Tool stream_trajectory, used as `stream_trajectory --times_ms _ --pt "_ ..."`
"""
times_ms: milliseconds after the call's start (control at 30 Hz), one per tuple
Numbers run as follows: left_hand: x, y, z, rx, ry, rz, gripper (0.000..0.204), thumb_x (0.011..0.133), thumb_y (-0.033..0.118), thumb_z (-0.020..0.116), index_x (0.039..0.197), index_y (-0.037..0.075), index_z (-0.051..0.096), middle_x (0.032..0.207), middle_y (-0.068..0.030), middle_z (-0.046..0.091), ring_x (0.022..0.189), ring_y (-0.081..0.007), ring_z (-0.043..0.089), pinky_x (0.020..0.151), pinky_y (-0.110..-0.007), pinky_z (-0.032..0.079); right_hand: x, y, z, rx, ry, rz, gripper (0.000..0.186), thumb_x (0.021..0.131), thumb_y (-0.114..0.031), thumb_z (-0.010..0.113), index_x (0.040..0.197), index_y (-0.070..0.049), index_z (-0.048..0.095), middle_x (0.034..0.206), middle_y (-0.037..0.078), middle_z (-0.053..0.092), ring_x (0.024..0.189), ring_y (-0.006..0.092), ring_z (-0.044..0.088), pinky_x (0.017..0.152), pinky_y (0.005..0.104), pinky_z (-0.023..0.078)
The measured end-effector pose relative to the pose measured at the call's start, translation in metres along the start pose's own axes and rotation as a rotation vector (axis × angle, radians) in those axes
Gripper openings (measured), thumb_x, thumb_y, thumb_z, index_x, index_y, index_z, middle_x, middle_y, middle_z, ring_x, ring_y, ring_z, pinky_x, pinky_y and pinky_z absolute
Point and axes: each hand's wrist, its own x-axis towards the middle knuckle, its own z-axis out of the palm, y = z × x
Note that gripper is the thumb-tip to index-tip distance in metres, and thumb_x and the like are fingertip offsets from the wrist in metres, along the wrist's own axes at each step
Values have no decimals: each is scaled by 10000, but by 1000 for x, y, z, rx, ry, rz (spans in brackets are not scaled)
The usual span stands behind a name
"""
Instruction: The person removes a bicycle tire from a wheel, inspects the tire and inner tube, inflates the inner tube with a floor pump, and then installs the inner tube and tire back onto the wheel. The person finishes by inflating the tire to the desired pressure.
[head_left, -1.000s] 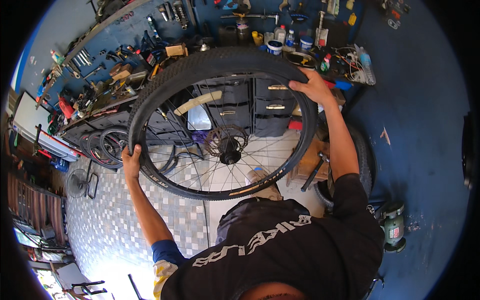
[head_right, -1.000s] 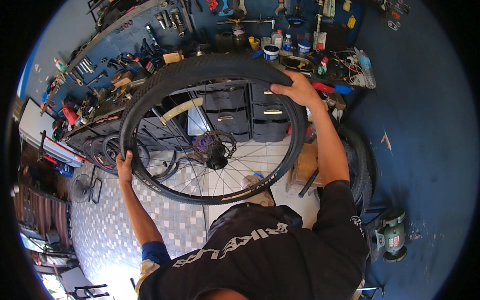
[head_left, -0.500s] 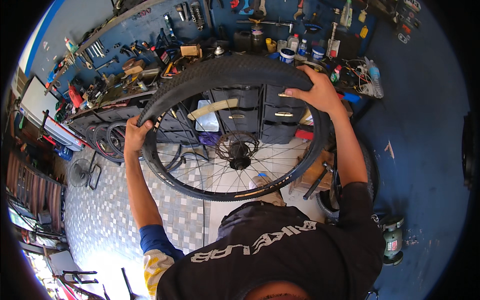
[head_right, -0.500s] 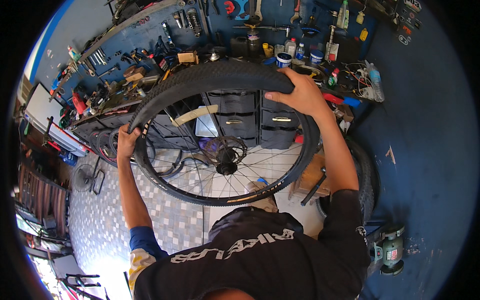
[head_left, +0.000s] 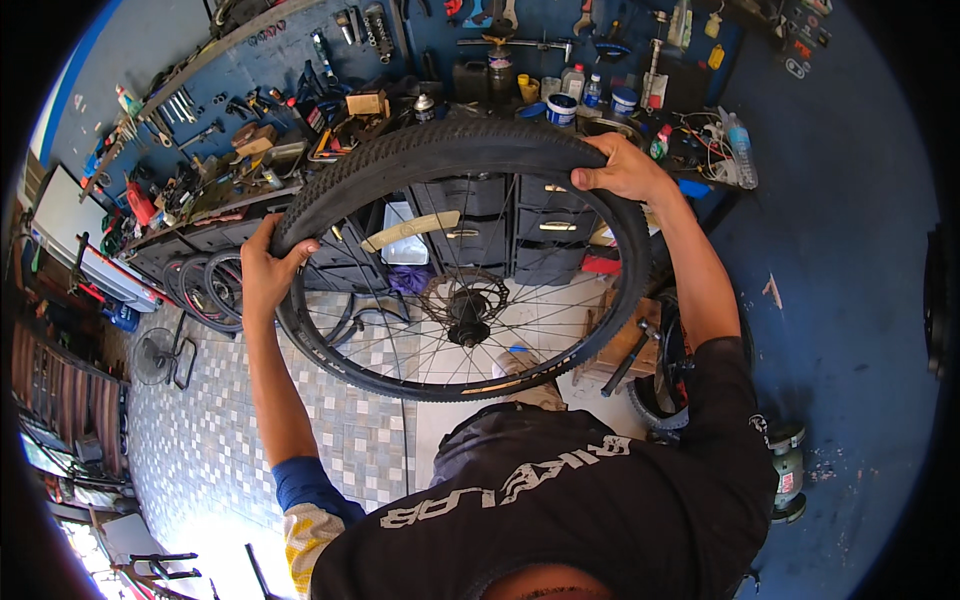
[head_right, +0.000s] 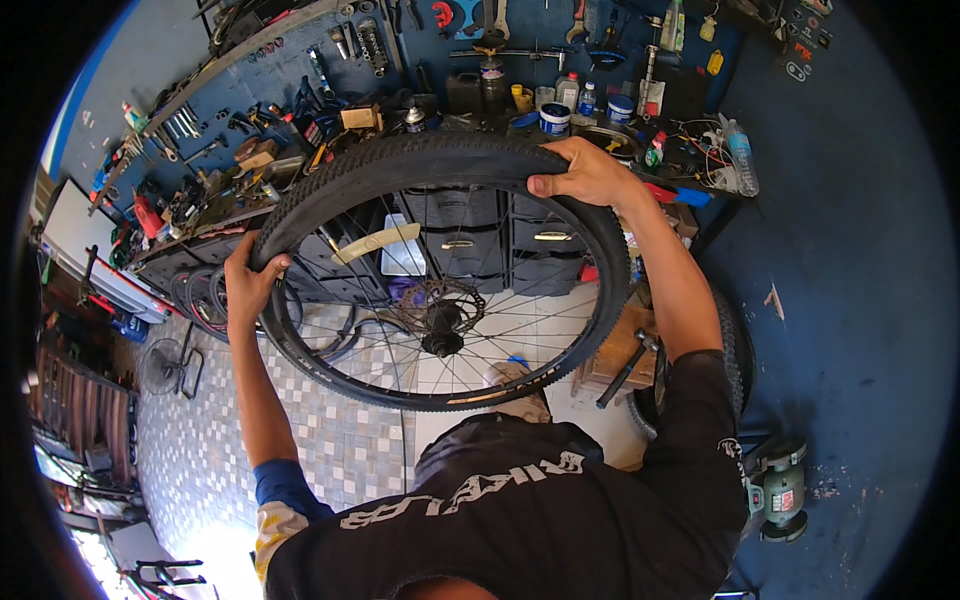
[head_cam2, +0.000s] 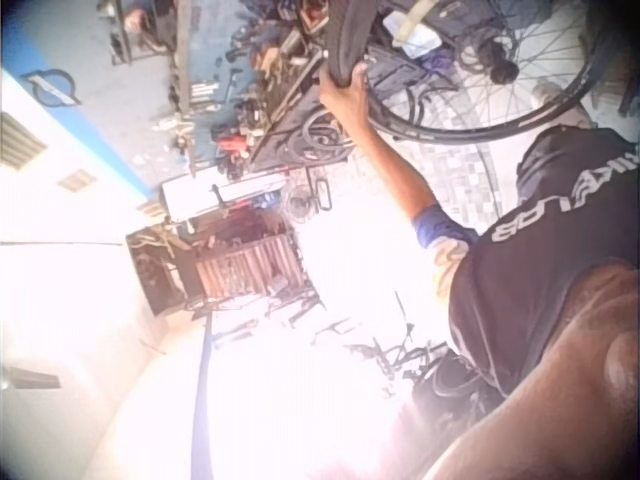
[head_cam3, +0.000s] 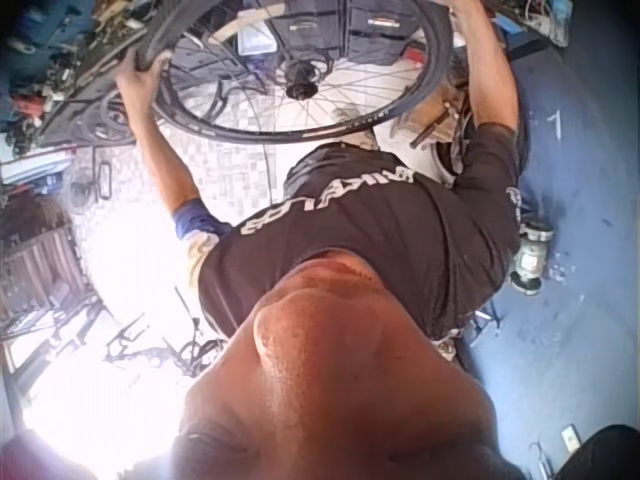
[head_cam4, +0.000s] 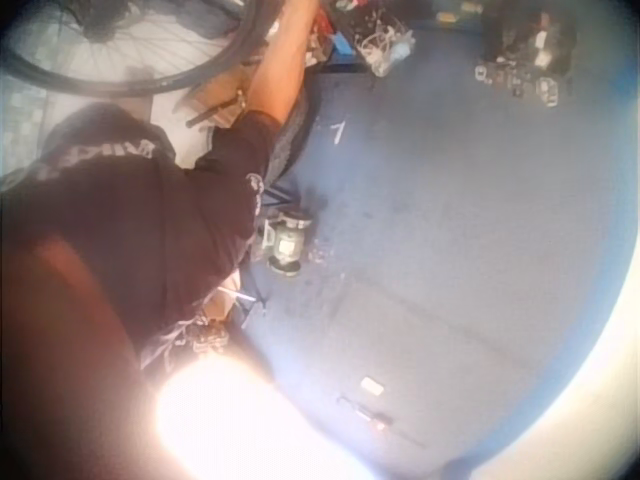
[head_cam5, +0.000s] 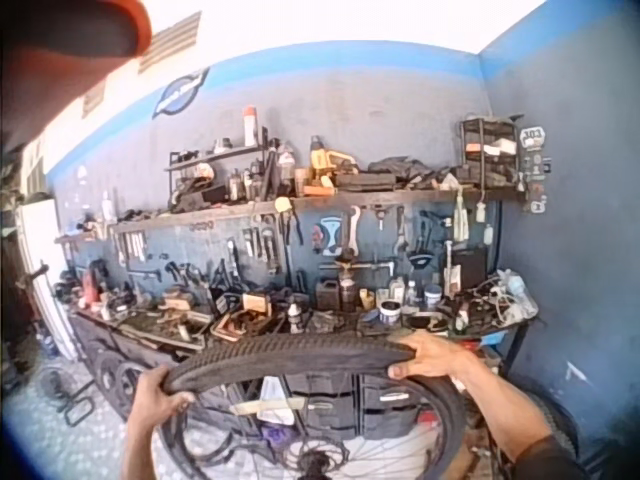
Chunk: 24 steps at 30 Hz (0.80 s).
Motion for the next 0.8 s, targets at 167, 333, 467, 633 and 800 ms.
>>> stream_trajectory --times_ms 167,333,467,633,800 --pt "13 -8 -11 -213 -163 -59 651 806 558 863 996 -47 716 740 24 635 698 -79 512 638 -270 430 -4 -19 9 -78 119 22 715 815 -583 848 1194 9 712 965 49 736 910 145 651 837 317 521" --pt "24 -27 -10 -347 -295 -115 706 800 621 845 953 -56 717 757 47 611 711 -53 487 631 -258 403 3 -51 26 -420 355 -155 674 815 -625 815 1089 -15 730 822 108 738 794 232 722 750 353 540" --pt "33 -37 -9 -260 -309 -108 669 824 581 842 1030 -41 705 784 24 619 741 -74 509 662 -269 421 16 -55 27 -475 203 -16 635 860 -573 799 1149 -13 723 820 134 735 728 224 709 711 355 535" --pt "39 19 30 17 10 135 603 867 493 819 1183 2 668 942 -115 694 841 -213 648 766 -370 507 28 -40 18 -321 170 -82 609 882 -642 742 970 -39 748 689 101 669 654 226 654 635 375 489" --pt "80 125 84 395 17 443 621 868 598 733 1126 34 707 1000 -164 695 1006 -356 678 838 -455 544 37 -45 29 -287 150 -68 602 880 -637 747 1023 -53 754 734 104 692 700 231 673 671 379 504"
